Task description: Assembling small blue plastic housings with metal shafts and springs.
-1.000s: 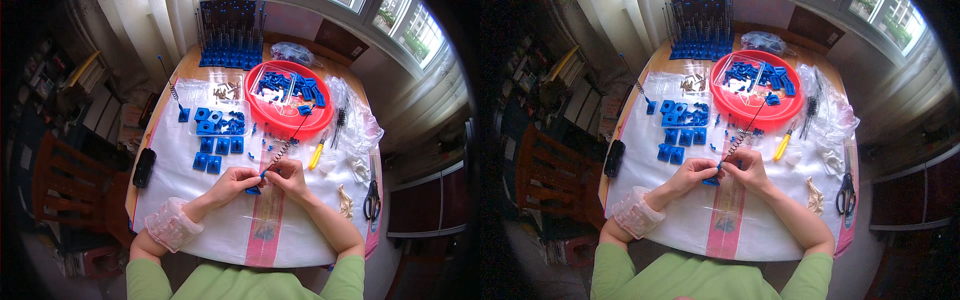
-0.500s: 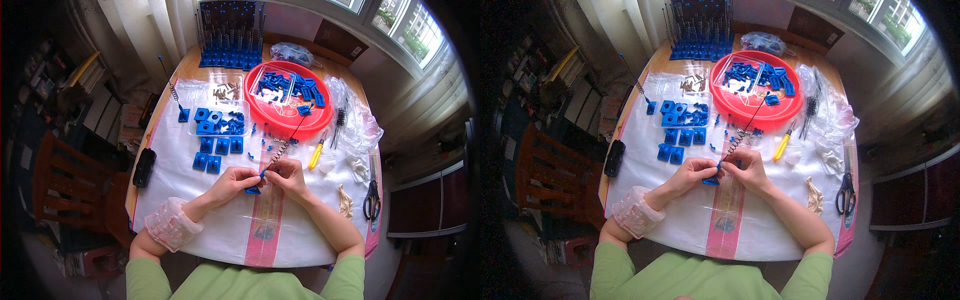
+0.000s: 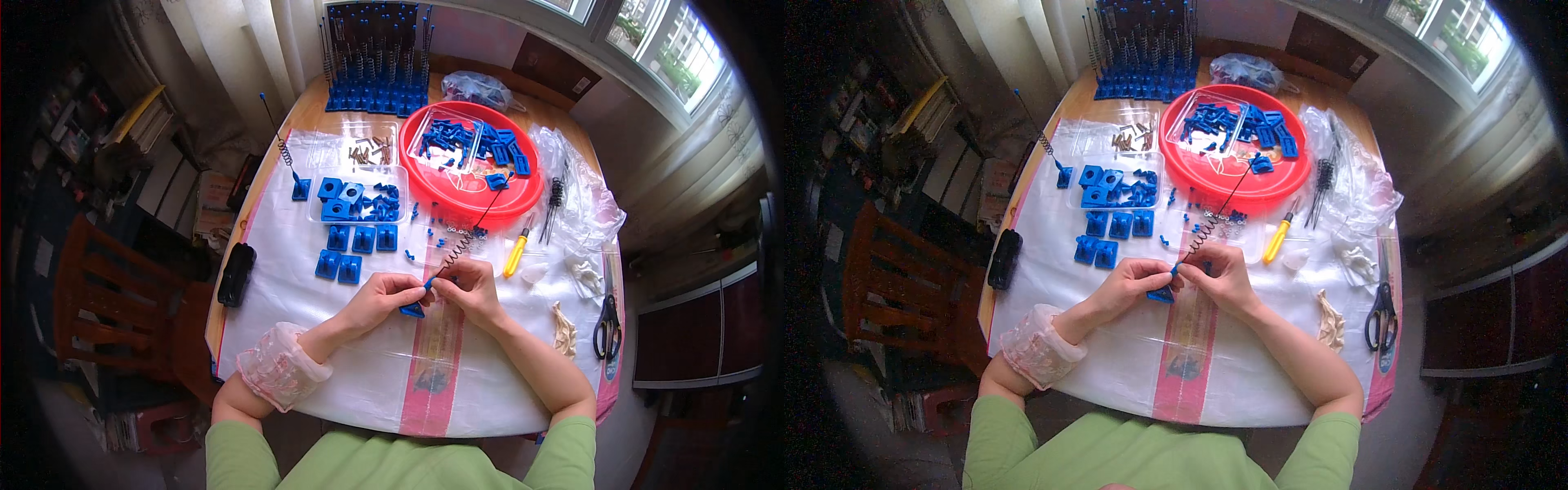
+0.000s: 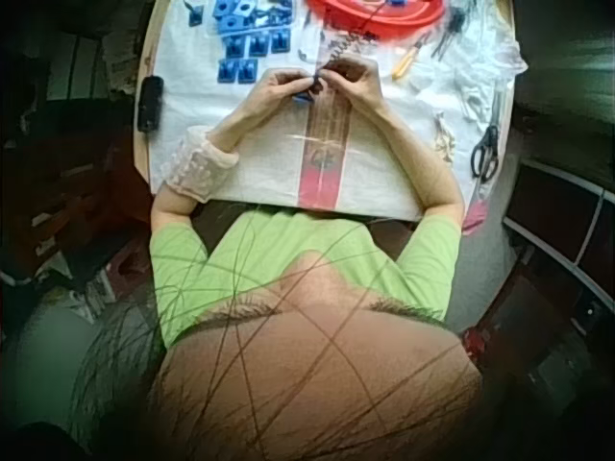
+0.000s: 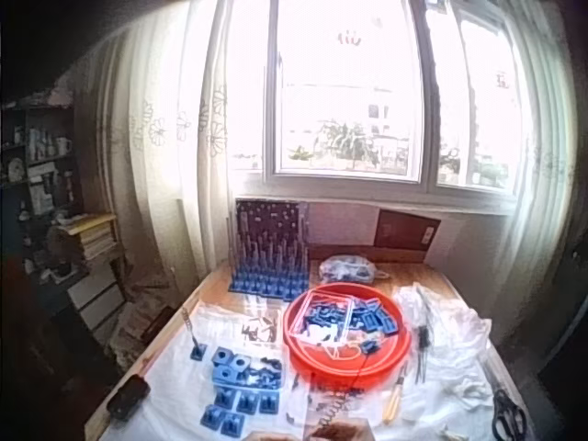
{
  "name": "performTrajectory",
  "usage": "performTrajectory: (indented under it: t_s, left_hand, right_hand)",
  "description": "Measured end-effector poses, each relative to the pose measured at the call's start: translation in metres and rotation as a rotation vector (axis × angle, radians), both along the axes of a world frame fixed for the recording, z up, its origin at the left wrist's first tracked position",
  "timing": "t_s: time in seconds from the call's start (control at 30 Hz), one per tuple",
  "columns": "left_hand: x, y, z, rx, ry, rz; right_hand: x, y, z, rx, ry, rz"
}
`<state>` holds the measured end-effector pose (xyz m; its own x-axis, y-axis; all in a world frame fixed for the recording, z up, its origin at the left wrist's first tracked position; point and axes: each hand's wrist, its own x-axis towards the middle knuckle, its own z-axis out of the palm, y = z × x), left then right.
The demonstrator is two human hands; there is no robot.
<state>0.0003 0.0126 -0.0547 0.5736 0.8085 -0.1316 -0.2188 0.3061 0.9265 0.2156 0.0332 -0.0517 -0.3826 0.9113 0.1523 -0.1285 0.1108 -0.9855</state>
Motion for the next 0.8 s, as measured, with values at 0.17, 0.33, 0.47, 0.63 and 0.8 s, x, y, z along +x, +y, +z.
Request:
performTrajectory:
  t_s: [0.17, 0.33, 0.47, 0.63, 0.8]
  left_hand:
    - [0.0004, 0.0001, -0.0015, -0.009, -0.013, -0.003]
    - [-0.0002, 0.0001, -0.002, 0.002, 0.002, -0.005]
    - [-0.0001, -0.0001, -0.0012, -0.002, -0.003, -0.007]
    - [-0.0002, -0.0003, 0.0016, -0.019, -0.011, -0.005]
    - [0.0008, -0.0006, -0.0005, -0.035, -0.027, 0.0]
  right_hand:
    - [0.0, 0.0, 0.0, -0.003, 0.008, 0.005]
    - [0.0011, 0.0001, -0.0011, -0.004, -0.009, 0.014]
    - [0.0007, 0.001, -0.0025, 0.011, 0.009, 0.024]
    - [0.0001, 0.0005, -0.0024, -0.021, 0.015, 0.018]
    - [-0.0003, -0.0001, -0.0028, -0.023, 0.016, 0.018]
